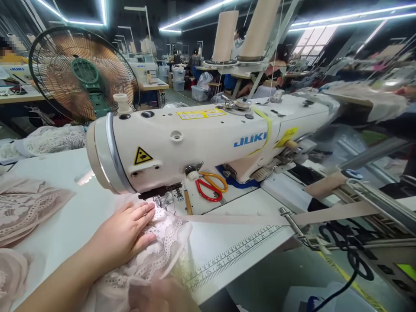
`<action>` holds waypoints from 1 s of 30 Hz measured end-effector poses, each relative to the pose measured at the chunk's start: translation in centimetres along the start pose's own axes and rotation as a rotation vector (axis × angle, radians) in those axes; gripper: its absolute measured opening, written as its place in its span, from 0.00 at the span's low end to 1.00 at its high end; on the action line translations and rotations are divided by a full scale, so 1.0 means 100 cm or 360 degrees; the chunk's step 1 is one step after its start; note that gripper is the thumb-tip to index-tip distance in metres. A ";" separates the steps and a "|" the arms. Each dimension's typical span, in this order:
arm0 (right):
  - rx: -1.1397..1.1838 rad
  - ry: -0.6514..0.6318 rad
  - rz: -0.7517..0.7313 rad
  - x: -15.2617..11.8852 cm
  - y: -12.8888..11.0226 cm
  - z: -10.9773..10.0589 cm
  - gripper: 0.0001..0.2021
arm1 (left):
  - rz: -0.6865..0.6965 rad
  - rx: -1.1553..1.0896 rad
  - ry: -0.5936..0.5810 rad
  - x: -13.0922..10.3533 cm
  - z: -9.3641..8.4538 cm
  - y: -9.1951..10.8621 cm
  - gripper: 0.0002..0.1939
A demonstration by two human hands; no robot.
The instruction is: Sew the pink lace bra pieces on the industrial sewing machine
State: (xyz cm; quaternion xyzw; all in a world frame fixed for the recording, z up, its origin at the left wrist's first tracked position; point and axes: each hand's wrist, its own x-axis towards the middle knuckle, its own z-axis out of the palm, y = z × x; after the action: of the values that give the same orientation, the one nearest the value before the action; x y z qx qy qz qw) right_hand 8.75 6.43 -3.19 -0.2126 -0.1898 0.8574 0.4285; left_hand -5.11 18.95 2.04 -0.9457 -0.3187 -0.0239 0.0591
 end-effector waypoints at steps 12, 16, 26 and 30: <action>-0.0121 0.0022 -0.0064 0.012 0.001 0.005 0.20 | -0.0183 0.0166 -0.0071 0.016 -0.016 0.001 0.29; -0.0355 -0.0028 -0.0086 0.022 0.002 0.007 0.22 | -0.0275 0.0076 -0.0384 0.020 -0.025 0.004 0.28; -0.1576 -0.0292 -0.0159 -0.009 -0.046 -0.019 0.10 | -0.0077 -0.0039 -0.0080 0.006 -0.022 0.016 0.19; -0.3050 0.0063 -0.0766 -0.031 -0.102 -0.025 0.06 | 0.0040 -0.0162 0.0131 -0.002 -0.009 0.021 0.22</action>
State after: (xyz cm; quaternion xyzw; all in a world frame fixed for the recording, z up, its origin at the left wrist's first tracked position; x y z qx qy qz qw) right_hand 18.41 9.96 0.53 -0.4397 -0.8348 0.2273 0.2412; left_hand -4.03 17.04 2.74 -0.9497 -0.3023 -0.0784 0.0244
